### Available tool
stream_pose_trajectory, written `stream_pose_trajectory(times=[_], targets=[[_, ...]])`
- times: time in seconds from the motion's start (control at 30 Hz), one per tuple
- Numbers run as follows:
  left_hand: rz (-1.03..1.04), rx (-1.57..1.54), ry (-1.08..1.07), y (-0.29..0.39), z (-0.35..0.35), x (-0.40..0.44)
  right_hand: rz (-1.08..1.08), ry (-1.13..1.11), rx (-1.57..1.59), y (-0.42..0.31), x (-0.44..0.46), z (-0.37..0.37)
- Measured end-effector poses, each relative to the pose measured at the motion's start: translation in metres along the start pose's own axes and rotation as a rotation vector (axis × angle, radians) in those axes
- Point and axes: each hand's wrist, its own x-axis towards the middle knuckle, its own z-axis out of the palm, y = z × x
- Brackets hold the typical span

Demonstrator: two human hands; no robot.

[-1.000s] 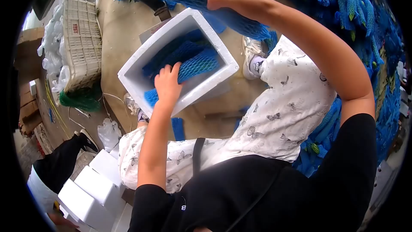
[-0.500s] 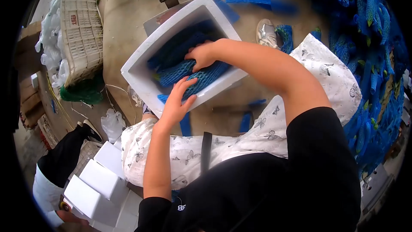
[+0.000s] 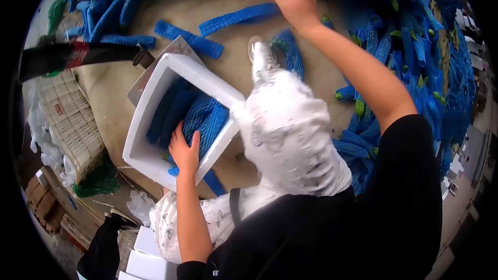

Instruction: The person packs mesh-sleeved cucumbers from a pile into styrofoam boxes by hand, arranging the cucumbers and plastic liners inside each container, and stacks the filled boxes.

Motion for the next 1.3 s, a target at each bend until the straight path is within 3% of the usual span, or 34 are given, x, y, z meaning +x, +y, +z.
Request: stream_pose_trajectory(times=[0.03,0.07,0.1,0.13,0.17,0.2,0.23,0.3,0.37,0.4,0.47,0.5,0.53,0.57,0.6,0.67,0.73,0.77,0.8,0.83,0.9,0.93,1.0,1.03,1.07,1.2,1.3], targets=[[0.015,0.017,-0.007,0.001,-0.003,0.0,0.269,-0.008,-0.253,0.065,-0.042,-0.009],[-0.016,-0.037,-0.042,0.003,-0.007,0.001,0.649,-0.153,-0.344,0.113,-0.094,-0.01],[-0.1,-0.113,-0.105,0.003,-0.006,-0.001,0.851,-0.367,-0.399,0.14,-0.146,-0.007],[-0.147,-0.167,-0.116,0.0,-0.002,-0.003,0.962,-0.481,-0.347,0.163,-0.199,0.009],[-0.206,-0.217,-0.128,-0.004,0.003,-0.009,1.102,-0.52,0.088,0.171,-0.237,0.025],[-0.173,-0.21,-0.094,-0.01,0.007,-0.013,0.987,-0.452,0.112,0.155,-0.253,0.038],[-0.139,-0.21,-0.051,-0.012,0.011,-0.014,1.004,-0.348,-0.285,0.157,-0.273,0.07],[-0.179,-0.154,-0.064,-0.007,0.008,-0.017,1.185,-0.148,-0.201,0.15,-0.259,0.086],[-0.043,-0.043,0.015,0.003,0.005,-0.014,1.267,-0.162,0.195,0.136,-0.221,0.057],[-0.066,-0.171,-0.012,0.014,-0.001,-0.013,1.248,-0.032,0.184,0.141,-0.211,0.05],[0.045,-0.113,-0.004,0.028,0.001,-0.019,0.941,-0.043,0.197,0.133,-0.174,0.01],[0.147,-0.043,0.001,0.029,0.001,-0.023,0.624,-0.012,0.139,0.129,-0.152,-0.005],[0.062,-0.026,-0.016,0.024,0.004,-0.021,0.472,-0.031,0.183,0.091,-0.113,-0.022],[0.084,-0.043,-0.026,0.021,0.004,-0.015,0.459,-0.145,0.462,0.065,-0.08,-0.027],[0.092,-0.042,-0.041,0.024,-0.002,-0.011,0.342,-0.278,0.452,0.029,-0.047,-0.037],[0.106,-0.105,-0.071,0.022,-0.009,-0.01,-0.141,-0.414,0.327,-0.031,-0.001,-0.033],[0.171,-0.144,-0.045,0.013,-0.01,-0.012,-0.283,-0.663,0.528,-0.126,0.005,-0.015],[0.205,-0.154,-0.03,0.011,-0.008,-0.011,-0.473,-0.739,0.593,-0.169,0.005,0.001],[0.205,-0.124,-0.021,0.013,-0.011,-0.012,-0.728,-0.713,0.458,-0.203,-0.006,0.016],[0.178,-0.138,-0.004,0.014,-0.009,-0.017,-0.804,-0.747,0.51,-0.23,-0.029,0.034],[0.118,-0.179,-0.043,0.016,-0.007,-0.025,-0.773,-1.041,0.417,-0.254,-0.074,0.074],[0.138,-0.229,0.039,0.012,0.001,-0.031,-0.781,-1.037,0.322,-0.248,-0.102,0.104],[0.089,-0.227,0.14,0.015,0.003,-0.036,-0.722,-1.306,-0.097,-0.222,-0.127,0.152],[0.096,-0.213,0.136,0.012,0.006,-0.037,-0.767,-1.239,-0.155,-0.199,-0.137,0.175],[0.086,-0.271,0.149,0.013,-0.002,-0.037,-0.657,-1.335,-0.085,-0.196,-0.13,0.184],[0.037,-0.343,0.186,0.018,-0.006,-0.046,-0.791,-1.461,-0.133,-0.195,-0.117,0.177],[-0.083,-0.251,0.607,-0.003,-0.012,-0.05,-0.662,-1.455,-0.146,-0.197,-0.104,0.199]])
